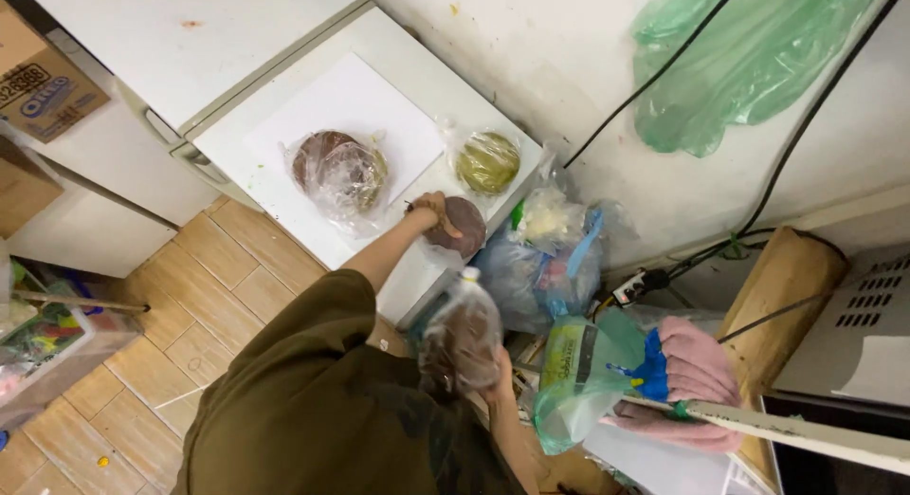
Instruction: Prepare cake layers by warming them in a microwave and then slicing them horizontally.
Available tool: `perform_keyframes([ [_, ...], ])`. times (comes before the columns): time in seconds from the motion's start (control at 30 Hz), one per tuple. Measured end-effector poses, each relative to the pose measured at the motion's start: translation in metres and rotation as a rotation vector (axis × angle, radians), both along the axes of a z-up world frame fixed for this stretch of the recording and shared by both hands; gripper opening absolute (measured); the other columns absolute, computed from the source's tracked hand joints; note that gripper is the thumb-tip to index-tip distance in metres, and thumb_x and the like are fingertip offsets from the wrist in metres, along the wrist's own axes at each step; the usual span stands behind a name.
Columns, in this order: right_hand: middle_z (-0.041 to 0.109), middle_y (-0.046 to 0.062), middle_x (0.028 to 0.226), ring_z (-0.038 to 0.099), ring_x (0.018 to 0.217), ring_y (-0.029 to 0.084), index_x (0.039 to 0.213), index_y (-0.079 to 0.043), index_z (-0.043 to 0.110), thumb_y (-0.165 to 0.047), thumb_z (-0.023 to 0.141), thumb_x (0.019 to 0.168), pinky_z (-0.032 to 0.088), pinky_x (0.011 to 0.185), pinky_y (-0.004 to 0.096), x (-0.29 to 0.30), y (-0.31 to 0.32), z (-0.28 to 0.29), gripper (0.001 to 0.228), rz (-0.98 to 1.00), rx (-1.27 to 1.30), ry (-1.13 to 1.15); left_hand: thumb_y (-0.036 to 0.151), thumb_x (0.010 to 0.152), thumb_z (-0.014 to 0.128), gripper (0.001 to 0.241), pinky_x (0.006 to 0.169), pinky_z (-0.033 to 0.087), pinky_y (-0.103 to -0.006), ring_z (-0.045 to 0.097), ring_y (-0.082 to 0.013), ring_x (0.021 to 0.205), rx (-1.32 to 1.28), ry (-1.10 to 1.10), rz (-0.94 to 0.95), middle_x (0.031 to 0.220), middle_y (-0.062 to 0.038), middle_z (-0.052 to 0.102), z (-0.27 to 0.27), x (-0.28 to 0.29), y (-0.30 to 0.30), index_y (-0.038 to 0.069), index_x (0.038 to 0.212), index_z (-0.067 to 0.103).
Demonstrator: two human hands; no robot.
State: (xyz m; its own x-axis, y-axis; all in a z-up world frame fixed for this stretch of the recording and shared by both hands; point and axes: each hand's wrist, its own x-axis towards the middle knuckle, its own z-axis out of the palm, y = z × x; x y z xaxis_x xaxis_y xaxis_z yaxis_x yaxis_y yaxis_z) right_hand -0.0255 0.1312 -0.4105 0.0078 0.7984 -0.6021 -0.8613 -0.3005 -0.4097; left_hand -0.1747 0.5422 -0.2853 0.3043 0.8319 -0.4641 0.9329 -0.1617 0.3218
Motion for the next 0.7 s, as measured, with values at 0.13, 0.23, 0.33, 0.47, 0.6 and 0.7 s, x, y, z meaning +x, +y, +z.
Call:
perform_keyframes([
  [0.13,0.052,0.016,0.146,0.056,0.126,0.035,0.148,-0.008,0.05,-0.055,0.064,0.092,0.048,0.104,0.051,0.008,-0.01,0.066,0.075,-0.289,0.217,-0.016,0.067,0.053,0.089,0.103,0.086,0.06,-0.0412,0.075,-0.0307,0.099,-0.201,-0.176,-0.117,0.111,-0.021,0.076,-0.023,-0.016,0.021,-0.005,0.123,0.07],
  [0.23,0.052,0.018,0.15,0.054,0.133,0.036,0.152,-0.005,0.046,-0.058,0.06,0.093,0.048,0.106,0.049,0.03,0.023,0.086,0.08,-0.375,0.381,0.026,0.046,0.065,0.092,0.086,0.084,0.059,-0.039,0.068,-0.0263,0.102,-0.268,-0.547,-0.098,0.114,-0.013,0.07,0.05,0.003,-0.07,0.009,0.133,0.054],
  [0.33,0.052,0.02,0.147,0.051,0.132,0.04,0.151,-0.007,0.045,-0.059,0.058,0.093,0.047,0.105,0.055,0.03,0.063,0.158,0.079,-0.286,0.534,0.081,0.04,0.085,0.069,0.068,0.086,0.058,-0.0446,0.069,-0.0352,0.103,-0.389,-0.556,-0.181,0.117,-0.016,0.071,0.12,0.032,-0.161,0.015,0.144,0.047],
  [0.47,0.052,0.017,0.144,0.051,0.131,0.04,0.146,-0.012,0.046,-0.061,0.058,0.091,0.046,0.107,0.057,0.02,0.044,0.182,0.074,-0.232,0.59,0.169,0.059,0.092,0.047,0.072,0.086,0.055,-0.0485,0.06,-0.0302,0.114,-0.546,-0.587,-0.163,0.135,-0.014,0.059,0.16,0.022,-0.167,0.018,0.151,0.042],
  [0.6,0.054,0.013,0.147,0.052,0.132,0.036,0.15,-0.014,0.048,-0.056,0.059,0.103,0.046,0.112,0.053,0.06,-0.033,-0.025,0.064,-0.395,0.558,0.263,0.076,0.09,0.043,0.086,0.088,0.056,-0.0413,0.069,-0.028,0.109,-0.448,-0.724,0.12,0.127,-0.02,0.073,0.105,0.025,-0.072,0.005,0.132,0.068],
  [0.7,0.053,0.012,0.145,0.051,0.129,0.035,0.148,-0.014,0.049,-0.052,0.059,0.108,0.044,0.11,0.051,0.085,-0.081,-0.055,0.056,-0.448,0.638,0.254,0.078,0.078,0.068,0.099,0.101,0.047,-0.0443,0.059,-0.0357,0.119,-0.021,-0.751,0.561,0.134,-0.026,0.062,-0.035,0.018,0.061,-0.001,0.136,0.058],
])
